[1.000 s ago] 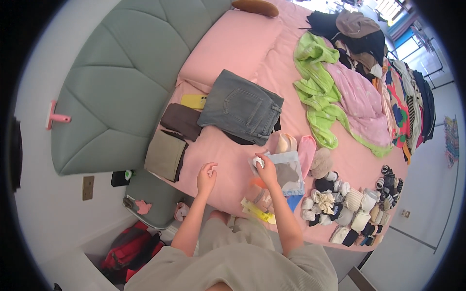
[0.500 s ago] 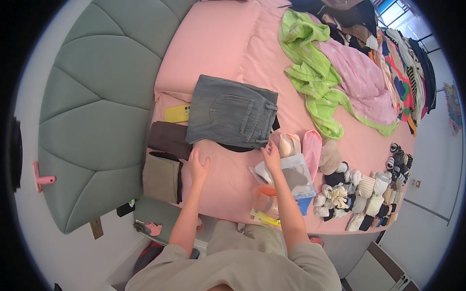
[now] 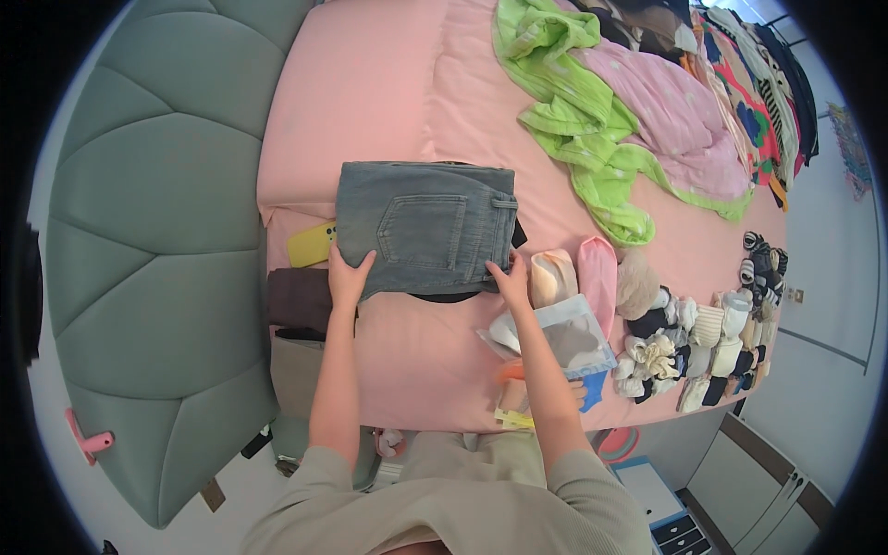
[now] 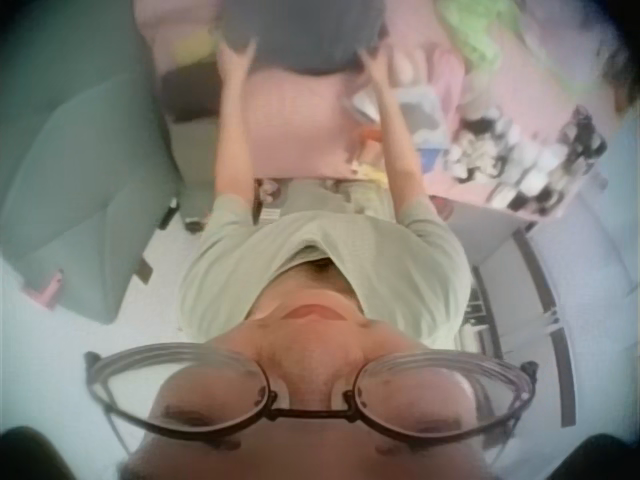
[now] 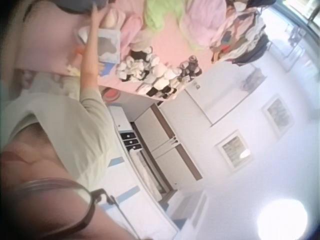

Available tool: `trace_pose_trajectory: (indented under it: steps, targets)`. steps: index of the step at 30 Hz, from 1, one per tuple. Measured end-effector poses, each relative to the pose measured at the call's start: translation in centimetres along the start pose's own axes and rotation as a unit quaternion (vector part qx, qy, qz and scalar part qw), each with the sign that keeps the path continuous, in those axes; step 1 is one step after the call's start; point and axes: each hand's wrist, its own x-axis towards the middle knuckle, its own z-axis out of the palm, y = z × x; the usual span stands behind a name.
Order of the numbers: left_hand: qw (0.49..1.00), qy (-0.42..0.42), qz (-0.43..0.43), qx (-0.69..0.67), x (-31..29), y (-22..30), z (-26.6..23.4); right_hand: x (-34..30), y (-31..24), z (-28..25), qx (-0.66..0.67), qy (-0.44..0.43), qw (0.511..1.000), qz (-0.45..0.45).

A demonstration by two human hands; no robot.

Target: The person picks up folded pairs of jeans and a black shirt from a bed and places them into an open wardrobe shelf.

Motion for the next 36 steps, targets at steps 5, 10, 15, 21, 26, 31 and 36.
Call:
trace_pose_trajectory:
  steps: [5, 10, 15, 21, 26, 31, 36]
  targets:
    - [0.982, -0.128, -0.070, -0.122, 2.4, -1.5, -1.4, -0.1, -1.6, 0.2, 0.005, 0.004, 1.000, 0.025]
    - [0.970, -0.144, -0.101, -0.169, 2.1, -0.7, -1.9, 0.1, -3.6, -0.4, 0.082, -0.068, 0.987, 0.119]
    - [0.937, -0.153, -0.154, -0.273, 0.8, 2.4, -2.9, -0.5, -4.5, -0.7, 0.078, -0.065, 0.986, 0.132]
    - [0.905, -0.132, -0.195, -0.356, -1.3, 5.8, -5.2, -3.2, -5.9, -2.1, 0.012, -0.021, 0.998, 0.062]
    - [0.886, -0.161, -0.219, -0.375, -3.3, 6.8, -7.9, -5.1, -7.9, -5.2, 0.158, -0.094, 0.978, 0.098]
    - [0.855, -0.219, -0.266, -0.387, -6.0, 4.6, -10.2, -8.8, -11.6, -6.7, 0.259, -0.196, 0.913, 0.248]
    - [0.866, -0.263, -0.232, -0.357, -9.5, 1.6, -10.2, -11.9, -12.0, -7.8, 0.247, -0.247, 0.901, 0.258]
